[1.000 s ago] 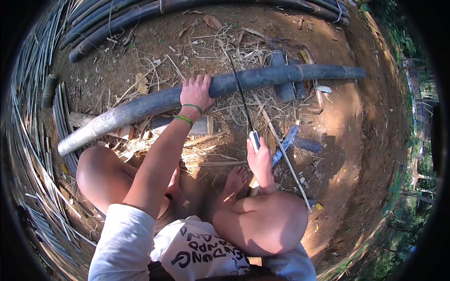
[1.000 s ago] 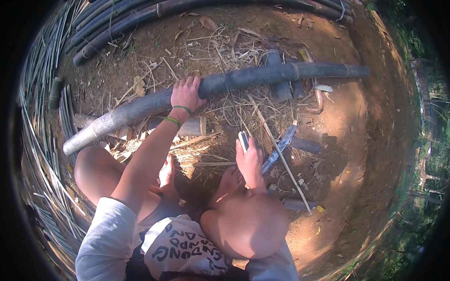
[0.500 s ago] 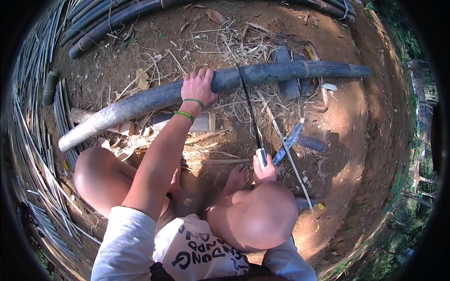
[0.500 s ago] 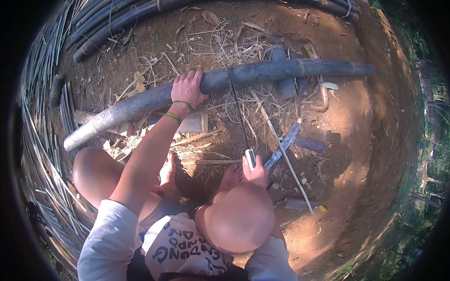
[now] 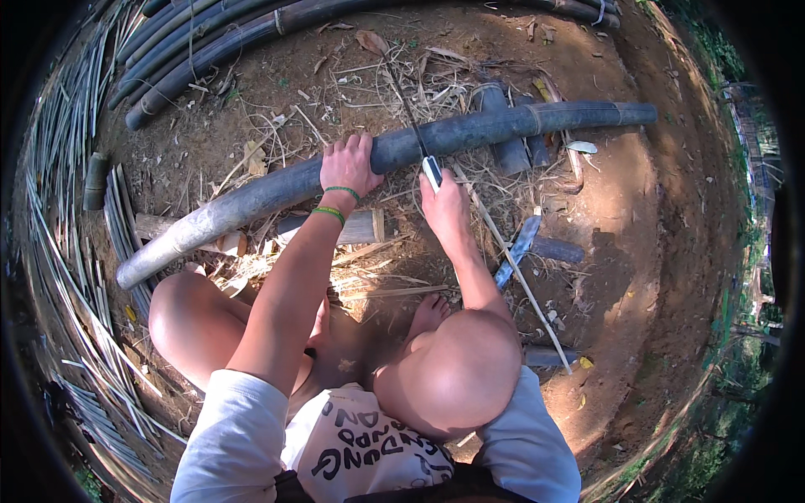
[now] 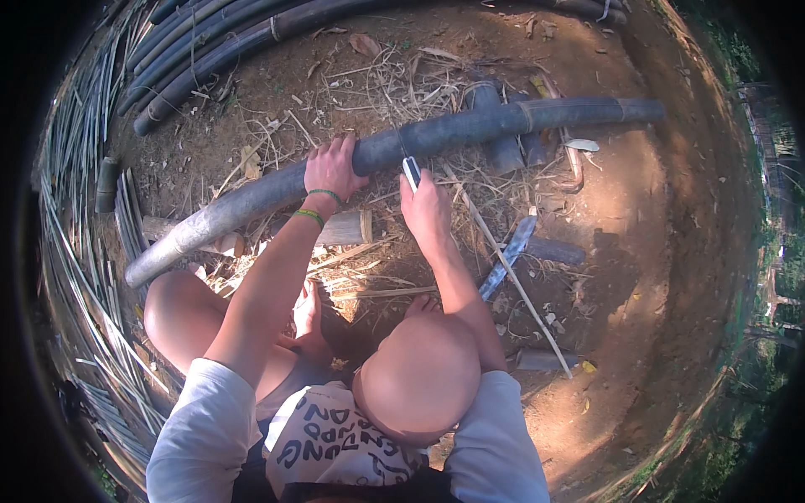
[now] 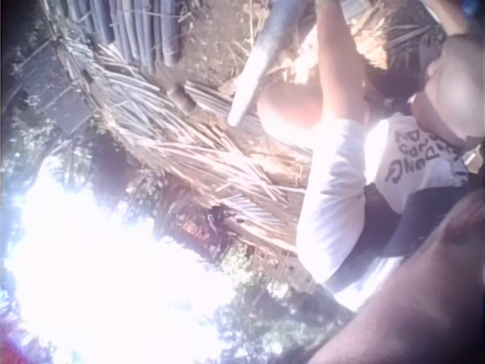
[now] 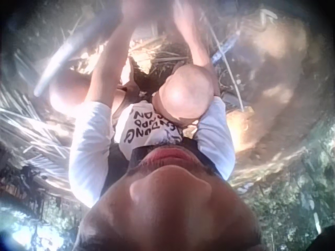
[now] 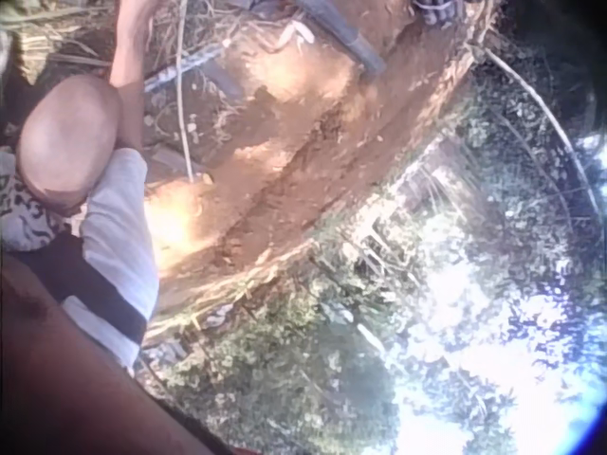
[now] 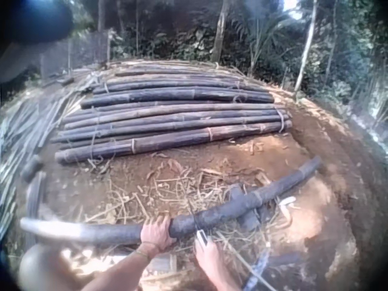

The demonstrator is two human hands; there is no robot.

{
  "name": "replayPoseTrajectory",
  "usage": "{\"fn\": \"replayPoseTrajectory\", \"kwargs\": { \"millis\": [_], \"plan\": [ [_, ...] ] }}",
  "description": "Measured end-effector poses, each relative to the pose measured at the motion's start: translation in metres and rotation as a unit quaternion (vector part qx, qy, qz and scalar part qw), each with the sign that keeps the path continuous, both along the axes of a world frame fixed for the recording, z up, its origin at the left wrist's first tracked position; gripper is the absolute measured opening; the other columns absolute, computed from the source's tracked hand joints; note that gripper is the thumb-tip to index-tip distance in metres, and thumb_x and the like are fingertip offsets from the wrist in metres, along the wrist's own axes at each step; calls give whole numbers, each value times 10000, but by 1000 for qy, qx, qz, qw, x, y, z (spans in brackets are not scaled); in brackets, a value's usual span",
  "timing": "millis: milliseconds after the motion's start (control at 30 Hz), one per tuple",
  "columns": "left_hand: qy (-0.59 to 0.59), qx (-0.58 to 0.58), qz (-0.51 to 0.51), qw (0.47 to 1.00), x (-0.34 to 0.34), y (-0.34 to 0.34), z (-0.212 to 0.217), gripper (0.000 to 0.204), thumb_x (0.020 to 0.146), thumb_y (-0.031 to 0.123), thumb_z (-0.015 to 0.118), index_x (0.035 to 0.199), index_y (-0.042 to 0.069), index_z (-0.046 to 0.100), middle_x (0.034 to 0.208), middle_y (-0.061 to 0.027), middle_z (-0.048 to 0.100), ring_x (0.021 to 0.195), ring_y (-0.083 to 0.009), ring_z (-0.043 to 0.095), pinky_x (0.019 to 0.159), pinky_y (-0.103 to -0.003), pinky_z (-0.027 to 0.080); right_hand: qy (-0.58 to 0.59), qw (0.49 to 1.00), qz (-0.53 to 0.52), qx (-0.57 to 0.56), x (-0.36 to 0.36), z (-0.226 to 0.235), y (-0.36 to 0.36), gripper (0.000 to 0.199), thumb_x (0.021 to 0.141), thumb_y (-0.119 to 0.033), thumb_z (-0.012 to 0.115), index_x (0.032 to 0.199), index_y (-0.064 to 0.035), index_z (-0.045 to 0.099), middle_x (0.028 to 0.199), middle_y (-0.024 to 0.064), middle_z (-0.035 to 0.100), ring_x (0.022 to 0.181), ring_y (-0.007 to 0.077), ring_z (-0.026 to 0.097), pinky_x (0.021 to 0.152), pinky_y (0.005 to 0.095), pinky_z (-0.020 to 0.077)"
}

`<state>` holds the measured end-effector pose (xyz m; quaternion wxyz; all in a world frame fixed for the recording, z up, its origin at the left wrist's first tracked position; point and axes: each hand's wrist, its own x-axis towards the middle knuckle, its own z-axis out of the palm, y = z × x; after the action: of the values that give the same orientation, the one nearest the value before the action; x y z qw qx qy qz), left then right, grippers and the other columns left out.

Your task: The person saws through a long bamboo pole while sitting on the ground, using one hand to steady the pole and the other to operate a hand saw.

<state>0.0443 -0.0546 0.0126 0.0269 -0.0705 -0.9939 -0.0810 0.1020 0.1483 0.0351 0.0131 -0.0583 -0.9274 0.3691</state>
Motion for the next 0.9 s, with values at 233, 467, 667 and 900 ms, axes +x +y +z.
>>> {"fn": "replayPoseTrajectory", "kwargs": {
  "millis": [233, 467, 667, 900],
  "plan": [
    [-68, 23, -3, 997, -11, 3, 11, 723, 666, 438, 929, 1245, 132, 621, 1244, -80, 702, 1149, -341, 702, 1004, -457, 555, -72, 988, -139, 5, 199, -16, 60, 328, 958, -380, 764, 1104, -99, 682, 787, 243, 719, 787, 469, 729, 636, 541, 559],
    [-111, 28, 9, 993, -20, -3, 16, 733, 670, 472, 915, 1251, 131, 626, 1231, -91, 714, 1143, -335, 711, 995, -445, 571, -26, 998, -8, 48, 89, -13, 30, 293, 1018, -283, 695, 1109, -7, 662, 781, 284, 706, 796, 484, 727, 643, 533, 559],
    [-149, 11, 13, 989, -24, -4, 28, 746, 672, 528, 902, 1237, 121, 632, 1216, -108, 741, 1119, -315, 735, 958, -436, 599, 21, 1000, -8, 12, 1, -14, -3, 339, 1027, -308, 669, 993, 26, 617, 764, 315, 689, 751, 513, 708, 623, 590, 539],
    [-155, 9, -8, 988, -39, -1, 24, 750, 675, 560, 872, 1244, 126, 648, 1143, -116, 771, 1051, -324, 757, 915, -452, 619, -56, 991, -114, -31, 176, -7, 56, 288, 991, -310, 733, 1076, -44, 662, 780, 266, 711, 767, 498, 708, 601, 565, 542]
  ]
}}
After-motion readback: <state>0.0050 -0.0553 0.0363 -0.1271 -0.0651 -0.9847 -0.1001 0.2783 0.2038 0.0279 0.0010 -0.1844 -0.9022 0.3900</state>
